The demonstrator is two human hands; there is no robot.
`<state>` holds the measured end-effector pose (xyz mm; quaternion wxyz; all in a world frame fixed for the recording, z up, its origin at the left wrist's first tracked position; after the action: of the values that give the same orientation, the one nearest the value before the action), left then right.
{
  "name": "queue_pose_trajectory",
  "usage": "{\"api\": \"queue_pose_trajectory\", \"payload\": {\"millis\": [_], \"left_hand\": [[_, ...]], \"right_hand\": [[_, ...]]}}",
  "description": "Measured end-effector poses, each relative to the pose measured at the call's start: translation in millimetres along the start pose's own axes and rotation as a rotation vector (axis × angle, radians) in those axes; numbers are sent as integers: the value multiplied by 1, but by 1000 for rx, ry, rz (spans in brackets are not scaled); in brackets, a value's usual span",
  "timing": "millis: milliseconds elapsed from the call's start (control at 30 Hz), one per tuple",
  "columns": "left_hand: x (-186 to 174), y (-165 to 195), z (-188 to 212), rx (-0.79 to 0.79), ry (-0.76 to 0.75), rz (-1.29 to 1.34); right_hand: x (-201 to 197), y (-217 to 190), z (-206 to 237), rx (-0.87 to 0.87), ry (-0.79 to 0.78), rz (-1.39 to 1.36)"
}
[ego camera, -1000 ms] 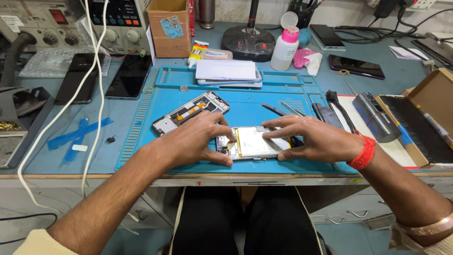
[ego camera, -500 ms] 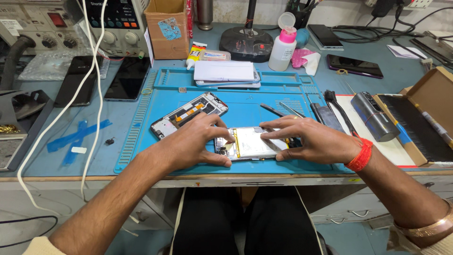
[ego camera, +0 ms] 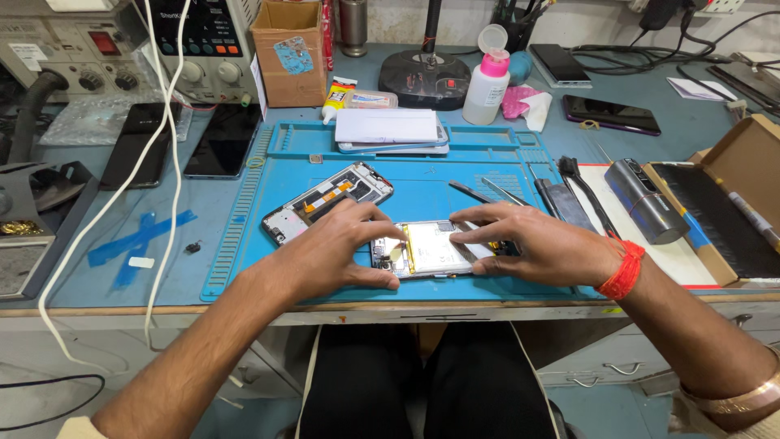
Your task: The person repairs a disassembled smartphone on a blue repair mat. They use a pry tool to work around the phone's internals, lift the battery out of the phone body, press the battery into place, and use a metal pry bar to work along the phone's edge before setting the phone down and picking up a screwdriver.
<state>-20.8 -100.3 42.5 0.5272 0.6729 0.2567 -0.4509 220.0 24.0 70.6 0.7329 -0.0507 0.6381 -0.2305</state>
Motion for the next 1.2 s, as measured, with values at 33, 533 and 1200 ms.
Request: {"api": "queue_pose_trajectory", "payload": {"millis": [33,533,1200], "left_hand": [[0,0,1,6,5,7],[-4,20,3,-24,-80,-50],[19,11,10,-46,115,-2]], "right_hand": [[1,0,0,-6,22,13],[-6,-11,-6,118,58,4],[-18,5,11,56,365,-26]]}}
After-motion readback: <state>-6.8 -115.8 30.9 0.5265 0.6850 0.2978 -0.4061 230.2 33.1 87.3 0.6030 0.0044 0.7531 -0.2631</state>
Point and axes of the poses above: each hand's wrist, its own z-axis away from the middle knuckle, its own x-axis out of the palm, y = z × x, the point moved 2 cm from there along -z, towards the middle knuckle, and after that the axes turned 9 degrees about -y, right-handed, at the moved point
